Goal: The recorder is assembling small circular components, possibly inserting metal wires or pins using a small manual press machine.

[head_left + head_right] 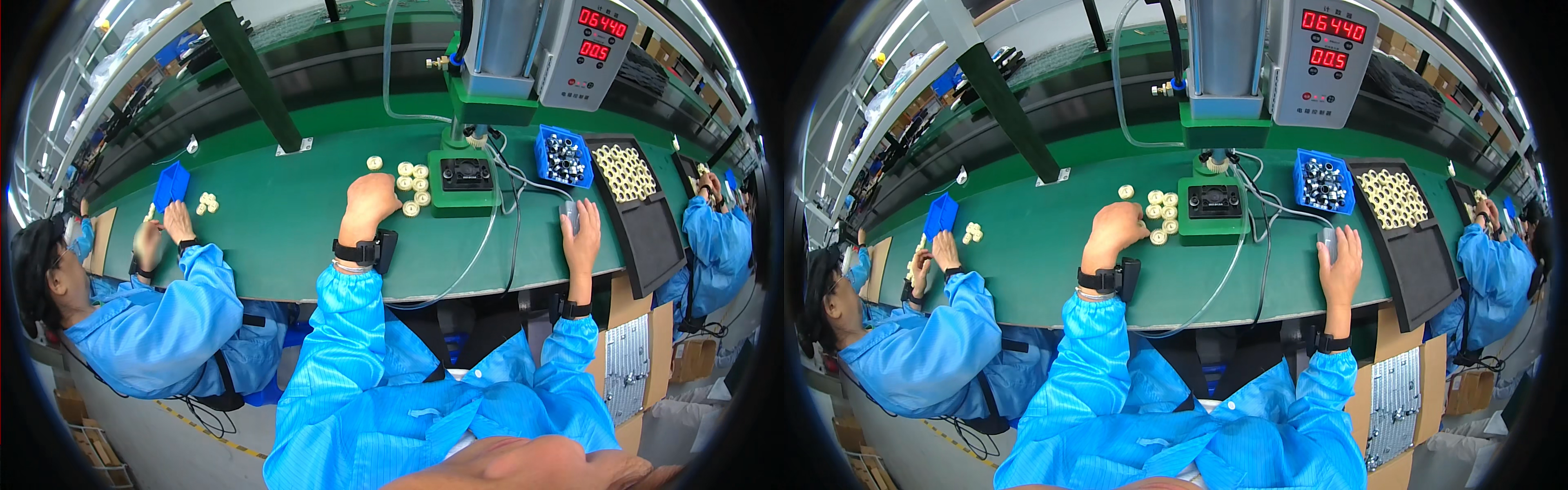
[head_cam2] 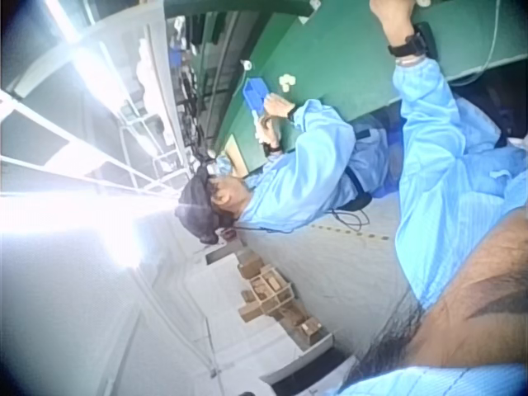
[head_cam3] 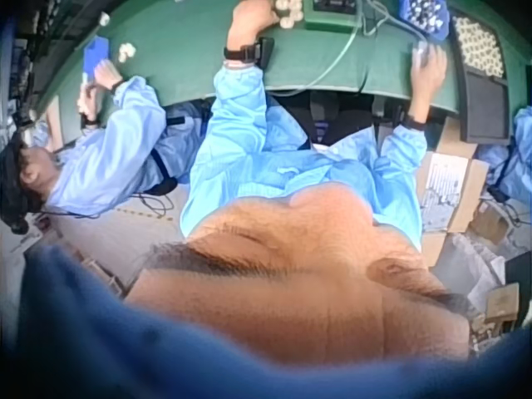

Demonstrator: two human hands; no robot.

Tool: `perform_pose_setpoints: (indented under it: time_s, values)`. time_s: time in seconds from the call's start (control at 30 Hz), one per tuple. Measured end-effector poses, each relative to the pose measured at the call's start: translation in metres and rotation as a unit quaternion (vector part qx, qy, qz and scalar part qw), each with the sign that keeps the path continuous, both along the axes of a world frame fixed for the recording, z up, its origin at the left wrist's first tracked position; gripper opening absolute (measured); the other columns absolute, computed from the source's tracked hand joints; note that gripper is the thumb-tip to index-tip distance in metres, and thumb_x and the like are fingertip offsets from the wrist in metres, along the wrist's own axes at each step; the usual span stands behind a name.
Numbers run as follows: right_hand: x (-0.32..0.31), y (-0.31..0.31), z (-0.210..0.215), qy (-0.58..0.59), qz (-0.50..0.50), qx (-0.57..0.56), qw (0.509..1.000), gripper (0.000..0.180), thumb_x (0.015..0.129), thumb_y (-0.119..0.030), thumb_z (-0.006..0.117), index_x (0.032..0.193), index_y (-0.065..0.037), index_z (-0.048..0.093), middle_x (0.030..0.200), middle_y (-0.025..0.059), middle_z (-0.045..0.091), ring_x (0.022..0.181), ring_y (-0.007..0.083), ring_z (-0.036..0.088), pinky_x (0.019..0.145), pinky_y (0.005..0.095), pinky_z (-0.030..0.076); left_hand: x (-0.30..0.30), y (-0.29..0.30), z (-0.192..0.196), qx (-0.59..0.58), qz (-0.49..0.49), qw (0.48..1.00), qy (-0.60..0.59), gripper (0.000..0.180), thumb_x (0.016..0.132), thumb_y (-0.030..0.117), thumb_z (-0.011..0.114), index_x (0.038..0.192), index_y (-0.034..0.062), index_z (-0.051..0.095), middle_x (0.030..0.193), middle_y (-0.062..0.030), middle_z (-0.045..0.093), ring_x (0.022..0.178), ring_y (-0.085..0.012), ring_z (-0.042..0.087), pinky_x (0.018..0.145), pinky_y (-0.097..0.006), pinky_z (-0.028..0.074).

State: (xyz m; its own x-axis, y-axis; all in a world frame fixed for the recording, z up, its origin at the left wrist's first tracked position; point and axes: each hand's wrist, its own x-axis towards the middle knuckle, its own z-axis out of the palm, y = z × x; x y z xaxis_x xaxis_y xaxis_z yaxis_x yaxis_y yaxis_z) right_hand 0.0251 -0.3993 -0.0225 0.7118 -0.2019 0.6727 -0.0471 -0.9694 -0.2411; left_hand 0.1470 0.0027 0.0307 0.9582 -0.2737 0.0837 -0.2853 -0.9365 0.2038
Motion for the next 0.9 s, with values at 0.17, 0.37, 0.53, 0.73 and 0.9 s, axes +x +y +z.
perform_pose_setpoints:
  time_s: [0.17, 0.37, 0.53, 0.73, 0.9]
  values:
    - [-0.004, -0.003, 0.004, -0.013, -0.009, -0.001, 1.0, 0.042, 0.081, -0.023, 0.068, 0.114, 0.0, 0.058, 0.124, 0.0195, 0.055, 0.121, 0.0379, 0.047, 0.098, 0.0455, 0.039, 0.005, -0.007, 0.0, 0.004, -0.016, 1.0, 0.001, 0.025, 0.064, 0.026, 0.071, 0.082, 0.0085, 0.068, 0.081, -0.013, 0.066, 0.081, -0.0321, 0.063, 0.069, -0.043, 0.05]
    - [0.006, 0.027, 0.026, -0.065, -0.036, -0.071, 0.995, 0.053, 0.077, -0.032, 0.071, 0.12, -0.005, 0.055, 0.128, 0.0137, 0.054, 0.12, 0.0315, 0.048, 0.099, 0.0474, 0.033, 0.002, 0.009, 0.001, 0.013, -0.017, 1.0, 0.017, 0.027, 0.065, 0.026, 0.07, 0.084, 0.0076, 0.069, 0.082, -0.015, 0.067, 0.081, -0.0336, 0.063, 0.07, -0.044, 0.05]
    - [0.03, 0.073, 0.073, -0.055, 0.19, 0.249, 0.948, 0.061, 0.076, -0.015, 0.073, 0.128, 0.002, 0.047, 0.129, 0.0157, 0.053, 0.103, 0.0258, 0.061, 0.082, 0.0334, 0.048, 0.002, -0.003, 0.004, -0.015, -0.03, 0.999, 0.001, 0.027, 0.065, 0.024, 0.071, 0.086, 0.007, 0.068, 0.081, -0.0145, 0.066, 0.081, -0.0336, 0.063, 0.069, -0.044, 0.049]
    - [0.079, 0.112, 0.108, 0.092, 0.357, 0.479, 0.797, 0.065, 0.075, -0.001, 0.066, 0.134, 0.005, 0.038, 0.133, 0.0179, 0.048, 0.095, 0.0199, 0.064, 0.084, 0.0286, 0.05, 0.001, -0.01, 0.01, -0.031, -0.017, 0.999, 0.036, 0.03, 0.066, 0.028, 0.072, 0.087, 0.007, 0.069, 0.083, -0.0157, 0.067, 0.082, -0.0339, 0.063, 0.071, -0.043, 0.049]
    - [0.1, 0.154, 0.121, 0.105, 0.294, 0.372, 0.874, 0.044, 0.07, -0.017, 0.071, 0.106, 0.005, 0.059, 0.1, 0.0171, 0.065, 0.089, 0.0175, 0.065, 0.077, 0.0293, 0.051, 0.014, 0.0, -0.006, -0.019, -0.021, 0.998, 0.054, 0.034, 0.068, 0.034, 0.068, 0.086, 0.0058, 0.069, 0.082, -0.0167, 0.067, 0.078, -0.0331, 0.065, 0.069, -0.042, 0.05]
